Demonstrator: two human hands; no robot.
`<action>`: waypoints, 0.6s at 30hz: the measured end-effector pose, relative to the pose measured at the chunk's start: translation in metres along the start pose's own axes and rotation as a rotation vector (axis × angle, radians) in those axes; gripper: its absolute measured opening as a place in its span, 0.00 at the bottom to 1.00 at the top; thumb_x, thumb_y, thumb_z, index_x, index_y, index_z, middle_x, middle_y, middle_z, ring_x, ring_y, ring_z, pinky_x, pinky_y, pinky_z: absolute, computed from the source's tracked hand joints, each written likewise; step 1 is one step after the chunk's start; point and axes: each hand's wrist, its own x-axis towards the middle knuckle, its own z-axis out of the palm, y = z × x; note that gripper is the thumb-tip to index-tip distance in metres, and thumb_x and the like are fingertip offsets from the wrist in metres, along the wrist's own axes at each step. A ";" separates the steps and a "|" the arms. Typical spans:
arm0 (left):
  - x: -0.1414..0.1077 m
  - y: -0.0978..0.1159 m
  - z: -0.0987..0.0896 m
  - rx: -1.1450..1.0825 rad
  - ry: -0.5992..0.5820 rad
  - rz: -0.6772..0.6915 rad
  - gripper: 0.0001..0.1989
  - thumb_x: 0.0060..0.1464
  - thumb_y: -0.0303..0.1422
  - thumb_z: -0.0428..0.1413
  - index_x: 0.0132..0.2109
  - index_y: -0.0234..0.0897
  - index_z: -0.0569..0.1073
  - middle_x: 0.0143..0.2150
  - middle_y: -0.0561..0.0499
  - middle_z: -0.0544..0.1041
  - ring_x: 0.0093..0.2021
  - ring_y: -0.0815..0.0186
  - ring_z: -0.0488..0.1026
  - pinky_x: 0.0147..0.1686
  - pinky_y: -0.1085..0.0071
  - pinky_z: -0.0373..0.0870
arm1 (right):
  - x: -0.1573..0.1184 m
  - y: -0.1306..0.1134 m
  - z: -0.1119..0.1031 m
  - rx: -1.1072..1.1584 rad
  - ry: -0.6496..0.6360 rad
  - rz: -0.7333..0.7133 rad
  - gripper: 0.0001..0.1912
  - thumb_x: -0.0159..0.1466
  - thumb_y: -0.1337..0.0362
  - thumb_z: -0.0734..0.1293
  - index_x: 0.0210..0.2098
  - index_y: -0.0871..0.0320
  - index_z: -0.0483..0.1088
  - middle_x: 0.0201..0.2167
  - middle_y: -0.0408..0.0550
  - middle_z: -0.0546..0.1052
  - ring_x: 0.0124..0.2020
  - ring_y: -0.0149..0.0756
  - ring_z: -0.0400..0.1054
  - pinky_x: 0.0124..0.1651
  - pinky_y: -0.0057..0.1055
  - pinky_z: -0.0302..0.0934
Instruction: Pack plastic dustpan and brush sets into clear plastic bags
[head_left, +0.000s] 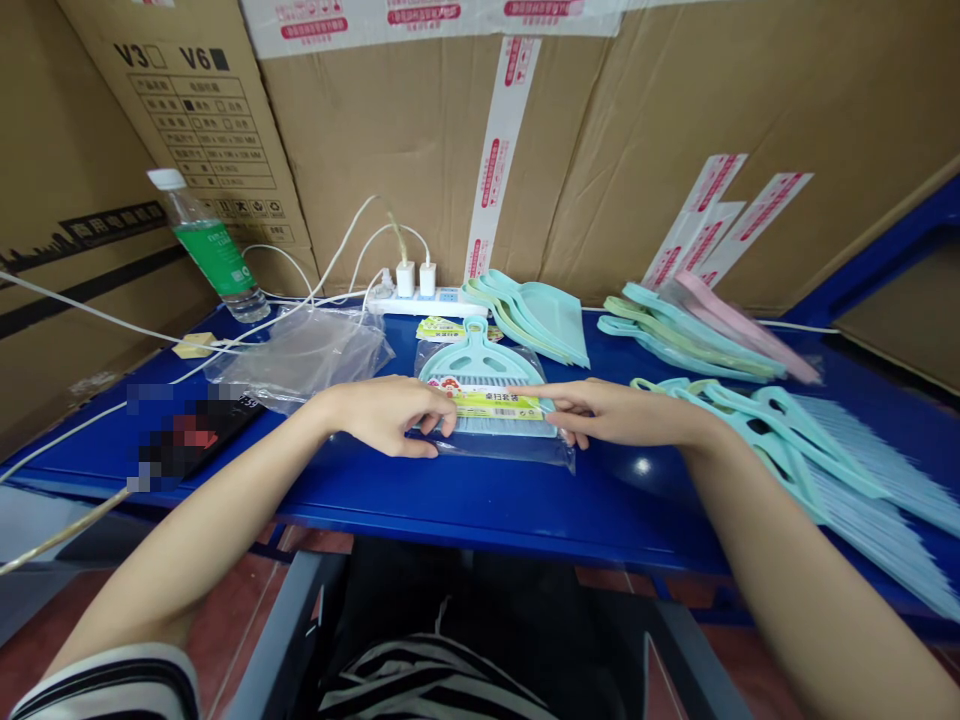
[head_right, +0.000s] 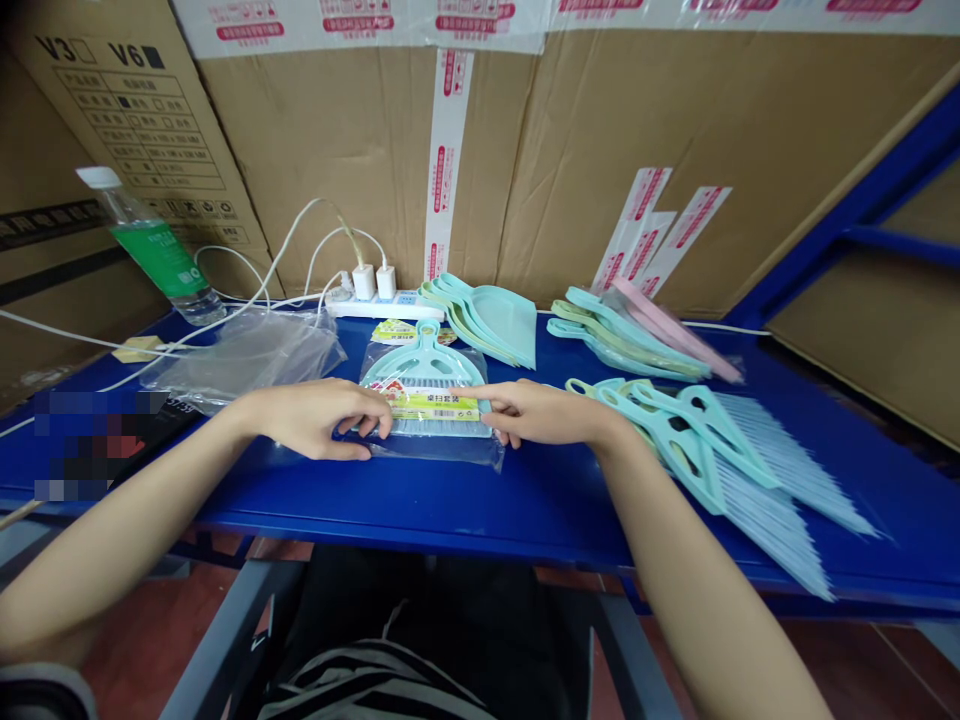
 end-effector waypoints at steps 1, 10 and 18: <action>0.000 0.000 0.000 -0.001 0.001 0.000 0.06 0.52 0.29 0.58 0.38 0.36 0.71 0.29 0.56 0.71 0.25 0.72 0.65 0.28 0.74 0.59 | 0.000 0.000 0.000 0.002 -0.007 -0.005 0.32 0.66 0.60 0.55 0.69 0.55 0.54 0.21 0.42 0.73 0.23 0.33 0.68 0.30 0.30 0.62; 0.000 0.000 0.000 -0.002 0.010 0.011 0.05 0.52 0.29 0.58 0.38 0.37 0.71 0.29 0.55 0.72 0.25 0.71 0.65 0.29 0.74 0.59 | -0.004 0.003 -0.003 0.024 -0.014 -0.034 0.30 0.67 0.60 0.53 0.69 0.53 0.55 0.23 0.44 0.73 0.26 0.35 0.70 0.34 0.34 0.65; 0.000 0.001 0.000 0.006 -0.006 -0.004 0.05 0.52 0.29 0.58 0.38 0.36 0.71 0.29 0.55 0.71 0.26 0.72 0.66 0.29 0.74 0.60 | -0.004 0.002 -0.003 0.044 -0.026 0.022 0.31 0.67 0.60 0.54 0.69 0.57 0.55 0.22 0.44 0.72 0.28 0.36 0.70 0.36 0.34 0.65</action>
